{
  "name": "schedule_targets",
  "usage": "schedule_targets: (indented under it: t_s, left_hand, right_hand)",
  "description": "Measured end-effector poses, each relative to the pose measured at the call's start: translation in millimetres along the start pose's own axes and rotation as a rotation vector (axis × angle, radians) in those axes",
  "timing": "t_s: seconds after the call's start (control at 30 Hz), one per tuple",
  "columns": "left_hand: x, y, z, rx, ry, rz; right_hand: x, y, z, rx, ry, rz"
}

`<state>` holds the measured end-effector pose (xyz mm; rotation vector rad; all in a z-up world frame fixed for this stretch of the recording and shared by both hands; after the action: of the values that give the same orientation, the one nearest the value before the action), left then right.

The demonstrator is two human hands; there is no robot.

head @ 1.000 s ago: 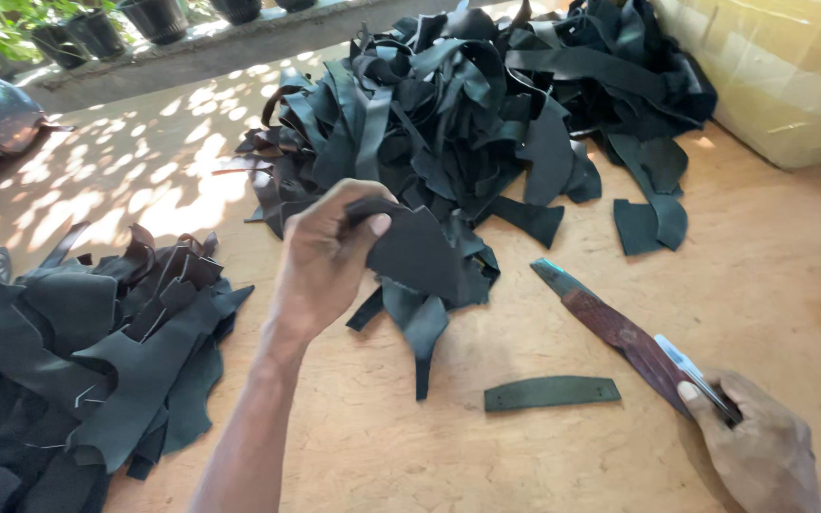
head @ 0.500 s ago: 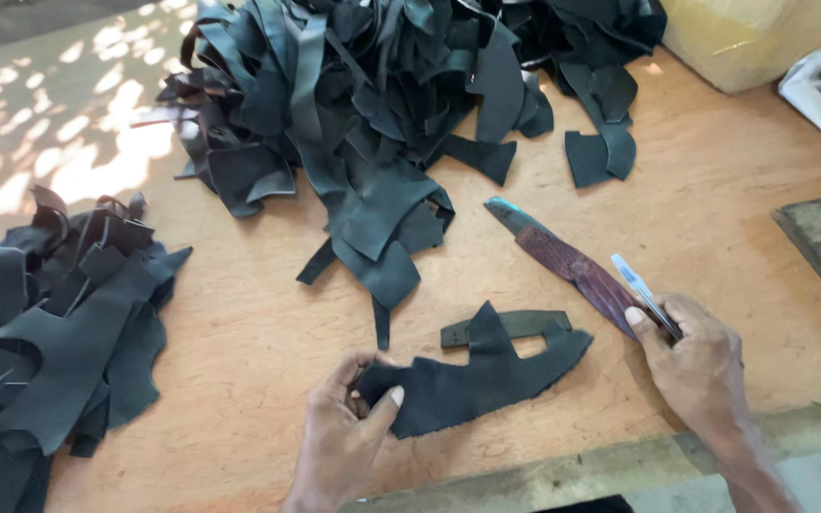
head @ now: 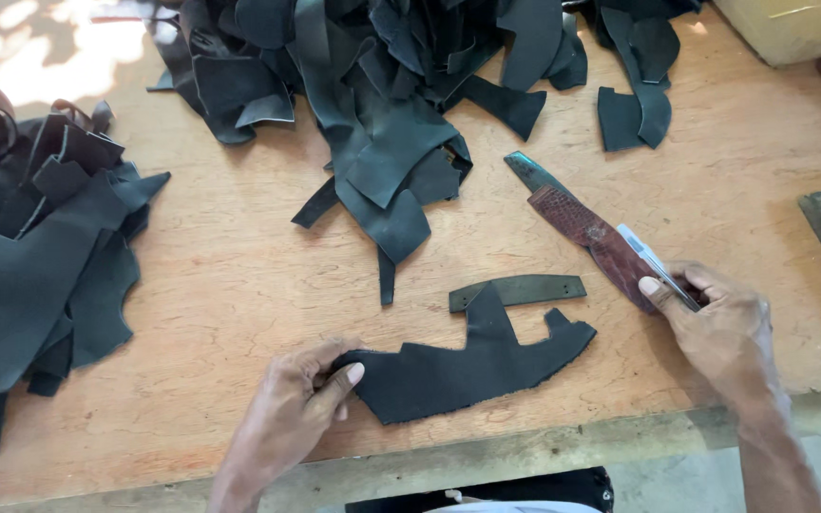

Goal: The person traces the outline of a patterned leather piece onto several black leather scraps using a pen on a wooden workbench.

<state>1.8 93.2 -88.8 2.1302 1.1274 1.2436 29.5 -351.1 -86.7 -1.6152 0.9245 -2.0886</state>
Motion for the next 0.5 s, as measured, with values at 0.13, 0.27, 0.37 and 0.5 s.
schedule_targets:
  t_s: [0.13, 0.27, 0.37, 0.5]
  left_hand:
    - [4.6, 8.6, -3.2, 0.019, -0.029, 0.005]
    - [7.8, 16.7, -3.5, -0.007, -0.07, 0.078]
    - [7.9, 17.3, -3.3, 0.0, -0.09, 0.131]
    - [5.5, 9.8, -3.4, 0.09, -0.121, 0.205]
  right_hand:
    - [-6.0, 22.3, 10.1, -0.067, -0.068, 0.096]
    - [12.5, 27.0, 15.4, 0.013, 0.04, 0.393]
    - [3.3, -2.1, 4.4, 0.131, -0.181, 0.656]
    - [-49.7, -33.6, -28.0, -0.052, -0.613, 0.026]
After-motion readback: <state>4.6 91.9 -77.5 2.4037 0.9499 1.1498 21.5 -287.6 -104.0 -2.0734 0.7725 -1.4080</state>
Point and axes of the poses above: each hand's wrist, its own z-axis towards the middle knuckle, its own x-axis out of the back of the hand, y = z × x, the point moved 9 cm from there along z, towards the middle knuckle, and after that the axes turned 5 degrees about x, right-handed, at the moved point
